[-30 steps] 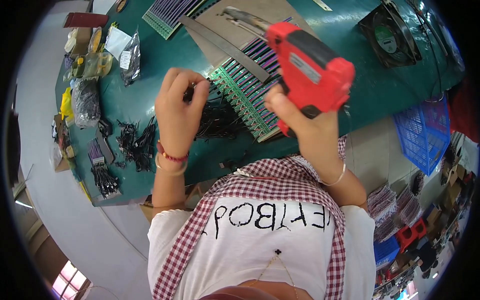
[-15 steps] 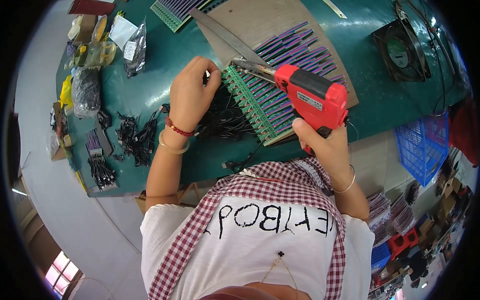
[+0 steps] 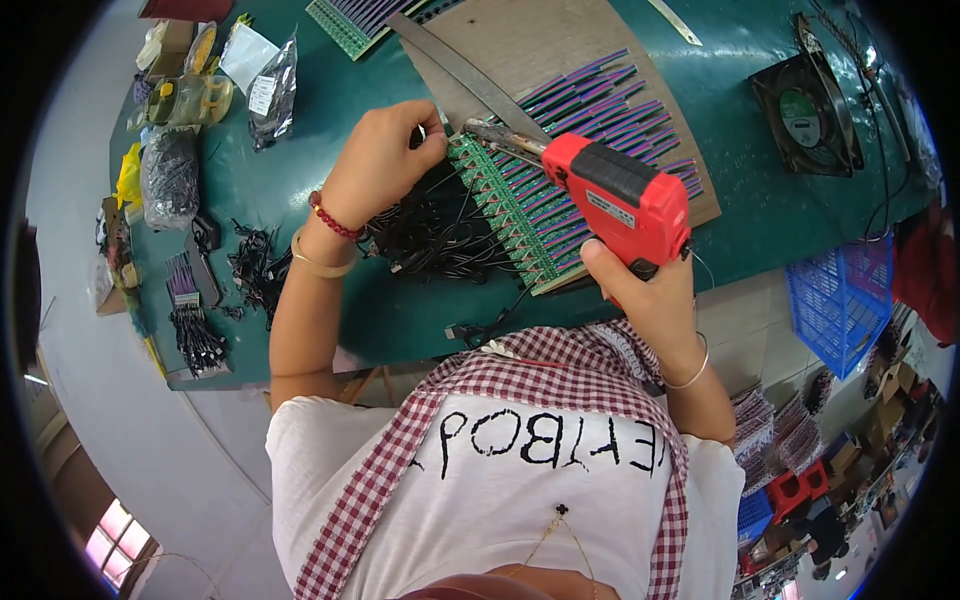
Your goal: The person solders wires to electronic components, including LED strips, connectors, and circuit boards, using a soldering iron at an assembly line workbench.
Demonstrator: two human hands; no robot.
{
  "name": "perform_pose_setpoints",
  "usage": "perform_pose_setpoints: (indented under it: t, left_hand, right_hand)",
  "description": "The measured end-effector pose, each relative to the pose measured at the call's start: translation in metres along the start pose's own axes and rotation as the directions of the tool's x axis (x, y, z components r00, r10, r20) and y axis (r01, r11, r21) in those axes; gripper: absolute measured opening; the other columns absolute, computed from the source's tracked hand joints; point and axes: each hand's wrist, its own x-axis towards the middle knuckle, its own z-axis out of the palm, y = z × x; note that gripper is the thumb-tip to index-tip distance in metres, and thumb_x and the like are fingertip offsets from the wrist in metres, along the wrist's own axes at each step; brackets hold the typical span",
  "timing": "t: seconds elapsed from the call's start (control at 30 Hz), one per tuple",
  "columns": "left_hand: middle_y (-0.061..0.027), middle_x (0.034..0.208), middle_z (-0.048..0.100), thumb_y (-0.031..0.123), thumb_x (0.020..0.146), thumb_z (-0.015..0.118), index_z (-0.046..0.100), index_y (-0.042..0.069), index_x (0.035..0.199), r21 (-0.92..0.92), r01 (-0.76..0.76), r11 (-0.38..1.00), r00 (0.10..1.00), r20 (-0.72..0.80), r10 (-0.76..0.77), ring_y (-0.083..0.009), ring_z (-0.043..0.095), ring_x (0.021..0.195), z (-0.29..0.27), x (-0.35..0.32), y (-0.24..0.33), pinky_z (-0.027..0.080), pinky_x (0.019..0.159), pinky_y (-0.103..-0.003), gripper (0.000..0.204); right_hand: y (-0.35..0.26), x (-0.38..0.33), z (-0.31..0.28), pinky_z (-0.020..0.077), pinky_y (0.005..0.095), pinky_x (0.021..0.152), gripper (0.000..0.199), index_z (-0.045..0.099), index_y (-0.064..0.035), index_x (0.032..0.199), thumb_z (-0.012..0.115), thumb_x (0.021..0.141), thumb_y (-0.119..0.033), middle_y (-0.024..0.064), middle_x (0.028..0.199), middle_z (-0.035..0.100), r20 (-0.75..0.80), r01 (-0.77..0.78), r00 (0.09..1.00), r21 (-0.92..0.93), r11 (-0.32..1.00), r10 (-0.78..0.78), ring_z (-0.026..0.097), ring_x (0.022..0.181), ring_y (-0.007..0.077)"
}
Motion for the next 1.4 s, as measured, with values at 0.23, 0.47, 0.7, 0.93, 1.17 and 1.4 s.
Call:
perform_pose_setpoints:
  t: [0.23,0.47,0.7,0.93,1.17,1.4]
  left_hand:
    - [-0.0171,0.066,0.058,0.01,0.074,0.055,0.056,0.0,0.074,-0.024,0.027,0.999,0.995,0.093,-0.025,-0.0349,0.056,0.061,-0.0022,0.0067,-0.0029,0.044,0.057,-0.04,0.01]
    - [-0.0168,0.064,0.059,0.011,0.074,0.055,0.056,0.001,0.072,-0.012,0.044,0.999,0.993,0.107,-0.043,-0.0363,0.057,0.064,-0.0032,0.0076,-0.0007,0.045,0.058,-0.043,0.009]
    - [-0.0168,0.065,0.059,0.011,0.074,0.055,0.056,0.001,0.072,-0.024,0.044,0.999,0.992,0.116,-0.041,-0.0363,0.056,0.064,-0.0039,0.0085,-0.0006,0.045,0.058,-0.043,0.01]
    - [-0.017,0.065,0.059,0.01,0.073,0.055,0.056,0.001,0.071,-0.02,0.04,0.999,0.994,0.106,-0.038,-0.0362,0.057,0.064,-0.0041,0.0083,0.0007,0.045,0.059,-0.043,0.009]
    - [-0.0172,0.065,0.059,0.01,0.073,0.055,0.056,0.001,0.071,-0.018,0.038,0.999,0.995,0.095,-0.036,-0.0362,0.057,0.064,-0.0034,0.0081,-0.0003,0.045,0.058,-0.043,0.009]
    - [-0.0173,0.065,0.059,0.009,0.073,0.055,0.056,0.001,0.071,-0.026,0.043,0.999,0.995,0.093,-0.041,-0.0364,0.057,0.063,-0.0034,0.0083,0.0003,0.045,0.058,-0.042,0.009]
  right_hand:
    - [0.0002,0.0007,0.0005,0.0361,0.0197,0.045,0.012,0.059,-0.0031,0.085,0.067,0.078,-0.009,-0.0023,0.062,0.054,0.008,0.001,1.0,-0.014,1.0,-0.001,0.048,0.049,0.0042]
    - [0.0002,-0.0006,0.0006,0.0366,0.0196,0.044,0.014,0.058,-0.0029,0.087,0.067,0.078,-0.01,-0.0019,0.062,0.055,0.006,-0.019,1.0,-0.037,0.999,0.02,0.049,0.049,0.0046]
    - [-0.0019,-0.002,0.0005,0.0349,0.0195,0.043,0.014,0.058,-0.0033,0.085,0.067,0.078,-0.011,-0.0017,0.061,0.054,-0.019,-0.018,1.0,0.072,0.997,0.02,0.048,0.048,0.0047]
    - [0.001,-0.0032,0.0,0.035,0.0197,0.043,0.015,0.058,-0.0029,0.088,0.067,0.078,-0.011,-0.0017,0.062,0.054,-0.001,-0.03,1.0,0.008,1.0,0.03,0.048,0.048,0.0047]
    - [-0.0006,-0.0035,0.0001,0.0355,0.0197,0.043,0.016,0.058,-0.0023,0.089,0.067,0.078,-0.01,-0.0015,0.063,0.055,-0.021,-0.026,0.999,0.052,0.998,0.027,0.049,0.048,0.0048]
    - [0.0011,-0.0027,0.001,0.0357,0.0197,0.044,0.013,0.059,-0.0029,0.086,0.067,0.078,-0.01,-0.0018,0.062,0.055,-0.014,-0.009,1.0,0.009,1.0,0.01,0.049,0.049,0.0046]
